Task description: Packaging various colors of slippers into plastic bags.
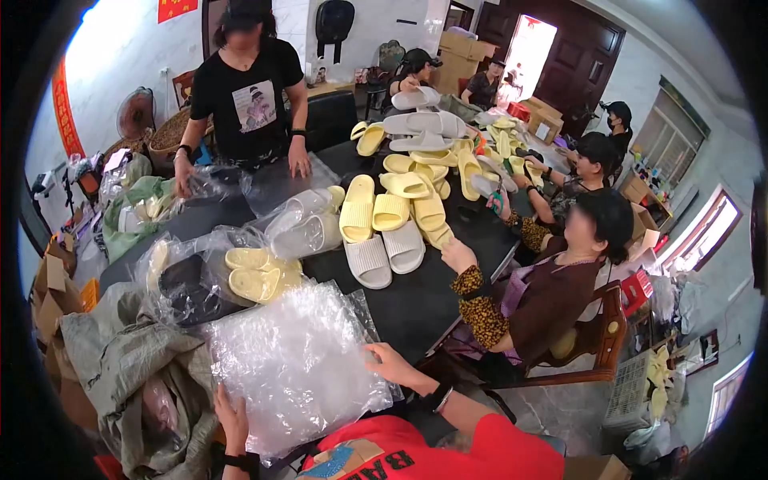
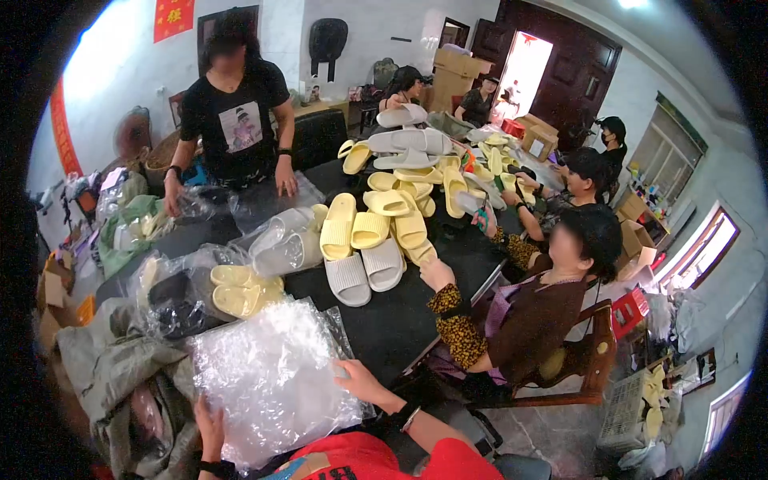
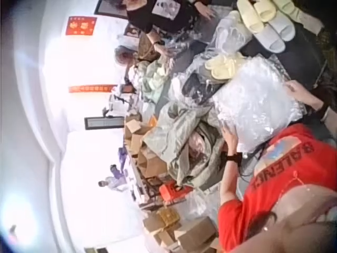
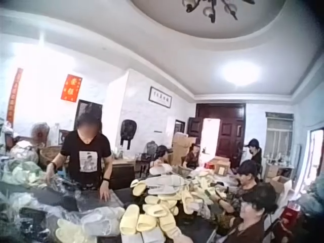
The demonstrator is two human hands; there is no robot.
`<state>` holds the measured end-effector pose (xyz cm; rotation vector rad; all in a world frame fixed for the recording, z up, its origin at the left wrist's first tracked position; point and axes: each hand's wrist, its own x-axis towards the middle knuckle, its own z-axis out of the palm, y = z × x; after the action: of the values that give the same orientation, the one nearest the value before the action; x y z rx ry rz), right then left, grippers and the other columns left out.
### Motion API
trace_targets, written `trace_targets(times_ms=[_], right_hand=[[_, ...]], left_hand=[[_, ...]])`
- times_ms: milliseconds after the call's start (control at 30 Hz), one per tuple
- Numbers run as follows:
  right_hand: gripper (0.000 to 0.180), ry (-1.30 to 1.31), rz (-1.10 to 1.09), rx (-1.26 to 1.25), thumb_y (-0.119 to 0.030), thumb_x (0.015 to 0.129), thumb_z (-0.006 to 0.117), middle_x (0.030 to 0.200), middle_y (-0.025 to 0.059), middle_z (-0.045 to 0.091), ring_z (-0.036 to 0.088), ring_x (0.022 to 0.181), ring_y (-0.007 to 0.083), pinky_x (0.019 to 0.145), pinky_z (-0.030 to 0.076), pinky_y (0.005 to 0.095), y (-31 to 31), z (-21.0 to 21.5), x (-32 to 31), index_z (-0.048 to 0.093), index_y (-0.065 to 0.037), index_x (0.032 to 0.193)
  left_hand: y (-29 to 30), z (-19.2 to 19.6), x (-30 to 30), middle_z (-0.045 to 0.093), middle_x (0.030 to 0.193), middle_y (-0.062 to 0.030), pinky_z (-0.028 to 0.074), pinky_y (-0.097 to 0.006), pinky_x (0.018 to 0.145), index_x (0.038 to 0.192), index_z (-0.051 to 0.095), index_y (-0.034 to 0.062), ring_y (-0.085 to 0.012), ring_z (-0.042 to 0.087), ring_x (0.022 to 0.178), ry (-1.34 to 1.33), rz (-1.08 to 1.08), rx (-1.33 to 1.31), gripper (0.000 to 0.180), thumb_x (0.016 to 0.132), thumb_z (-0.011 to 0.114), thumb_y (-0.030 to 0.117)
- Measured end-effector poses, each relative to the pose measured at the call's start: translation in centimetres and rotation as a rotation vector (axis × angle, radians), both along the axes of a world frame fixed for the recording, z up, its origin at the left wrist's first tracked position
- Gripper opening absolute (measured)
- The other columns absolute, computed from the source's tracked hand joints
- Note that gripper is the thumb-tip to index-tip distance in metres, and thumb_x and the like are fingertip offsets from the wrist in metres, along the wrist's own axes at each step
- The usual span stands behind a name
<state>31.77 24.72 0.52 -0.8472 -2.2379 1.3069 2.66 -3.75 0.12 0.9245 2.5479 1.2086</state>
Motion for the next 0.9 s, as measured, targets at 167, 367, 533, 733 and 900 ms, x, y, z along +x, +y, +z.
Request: trace_targets(times_ms=[167,367,533,733,900], right_hand=[[0.044,-0.104,-0.071,-0.15,-0.019,0.078,0.063,0.101,0.0096,0.051,0.051,0.088,0.0181,0.079,0.042,0.0303,-2.2,1.9,-0.3,0.052,-0.003,0.117],[0.038,0.041,-0.086,-0.175,-0.005,0.073,0.063,0.105,0.0091,0.059,0.055,0.099,0.0173,0.083,0.045,0.0294,-1.2,0.0,-0.9,0.057,-0.001,0.111],[0.036,0.068,-0.167,-0.365,0.002,0.075,0.056,0.086,0.0016,0.063,0.053,0.06,0.0071,0.055,0.045,0.0231,-0.1,2.7,-2.1,0.059,-0.005,0.11],[0.038,0.052,-0.078,-0.34,-0.002,0.077,0.056,0.09,0.0005,0.061,0.047,0.059,0.0053,0.052,0.04,0.0217,0.8,-0.2,-5.1,0.056,-0.006,0.115],[0.041,-0.056,-0.079,-0.3,-0.005,0.075,0.059,0.108,0.0081,0.057,0.055,0.077,0.0139,0.065,0.046,0.0267,0.7,-0.4,-5.7,0.054,-0.005,0.116]], left_hand=[[0.8,1.3,1.4,0.032,0.134,-0.0225,0.026,-0.042,0.103,0.136,0.024,0.0013,-0.0381,0.032,0.124,-0.066,0.017,-0.145,0.064,0.082,0.057,0.012],[0.3,-0.7,-0.5,0.03,0.137,-0.0147,0.027,-0.037,0.104,0.137,0.024,0.0015,-0.0286,0.031,0.126,-0.203,0.103,0.296,0.072,0.072,0.052,-0.007],[1.2,3.9,-0.7,0.043,0.126,-0.0082,0.039,-0.023,0.074,0.131,0.038,0.0061,-0.0142,0.048,0.097,-0.05,0.086,0.486,0.063,0.072,0.046,-0.014],[-1.5,5.0,-0.3,0.043,0.121,-0.0132,0.041,-0.03,0.079,0.12,0.048,0.0078,-0.0205,0.049,0.09,0.021,0.158,0.162,0.051,0.072,0.054,-0.006],[0.5,5.7,0.6,0.037,0.134,-0.0137,0.027,-0.048,0.097,0.12,0.051,0.0184,-0.0348,0.032,0.123,0.496,-0.098,-0.215,0.048,0.075,0.066,0.014]])
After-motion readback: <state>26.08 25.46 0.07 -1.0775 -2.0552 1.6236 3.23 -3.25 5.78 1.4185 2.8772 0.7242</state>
